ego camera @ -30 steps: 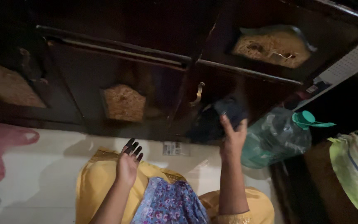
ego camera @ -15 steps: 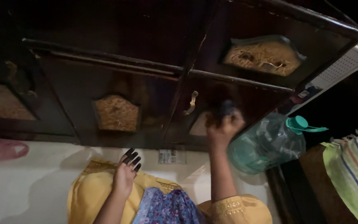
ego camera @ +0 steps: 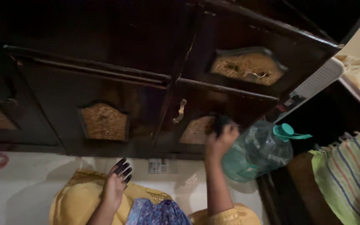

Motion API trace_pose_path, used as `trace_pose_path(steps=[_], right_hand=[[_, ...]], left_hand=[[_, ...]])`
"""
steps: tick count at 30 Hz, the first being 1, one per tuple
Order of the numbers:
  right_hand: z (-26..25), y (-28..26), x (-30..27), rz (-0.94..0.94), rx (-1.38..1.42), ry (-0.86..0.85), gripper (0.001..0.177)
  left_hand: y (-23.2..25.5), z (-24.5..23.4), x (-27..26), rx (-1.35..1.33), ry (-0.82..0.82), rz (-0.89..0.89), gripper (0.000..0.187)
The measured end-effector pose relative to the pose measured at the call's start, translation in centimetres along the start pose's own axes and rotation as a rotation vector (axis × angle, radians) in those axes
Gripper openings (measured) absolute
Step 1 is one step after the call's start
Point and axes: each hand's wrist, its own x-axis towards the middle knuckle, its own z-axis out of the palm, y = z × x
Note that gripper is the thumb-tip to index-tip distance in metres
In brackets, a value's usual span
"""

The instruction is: The person wipes the top and front surfaces of a dark wooden cabinet and its drawers using a black cloth by hand.

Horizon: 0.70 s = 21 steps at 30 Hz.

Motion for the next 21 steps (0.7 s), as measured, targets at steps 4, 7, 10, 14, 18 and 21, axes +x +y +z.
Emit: trace_pose_path(steps=[4, 7, 10, 14, 18, 21], right_hand=[[0.0, 1.1, -0.3, 0.026, 0.041, -0.017, 0.041], [0.5, 1.4, -0.1, 0.147, 0.031, 0.011, 0.039], [0.1, -0.6, 0.1, -0.068, 0.043, -0.054, 0.041], [-0.2, -0.9, 1.4, 0.130, 0.152, 0.089, 0.048], [0.2, -1.3, 0.6, -0.070, 0.064, -0.062, 0.044], [-0.2, -0.2, 0.0, -0.016, 0.068, -0.043, 0.046]], left_hand=[[0.0, -0.1, -0.1, 0.006, -0.053, 0.053, 0.041], [-0.2, -0.5, -0.1, -0.017, -0.077, 0.076, 0.043], [0.1, -0.1, 0.1, -0.028, -0.065, 0.054, 0.043], [-0.3, -0.2, 0.8, -0.082, -0.080, 0.077, 0.041], [-0.4, -0.8, 0.8, -0.060, -0.029, 0.037, 0.041], [-0.6, -1.3, 0.7, -0.082, -0.081, 0.072, 0.041]])
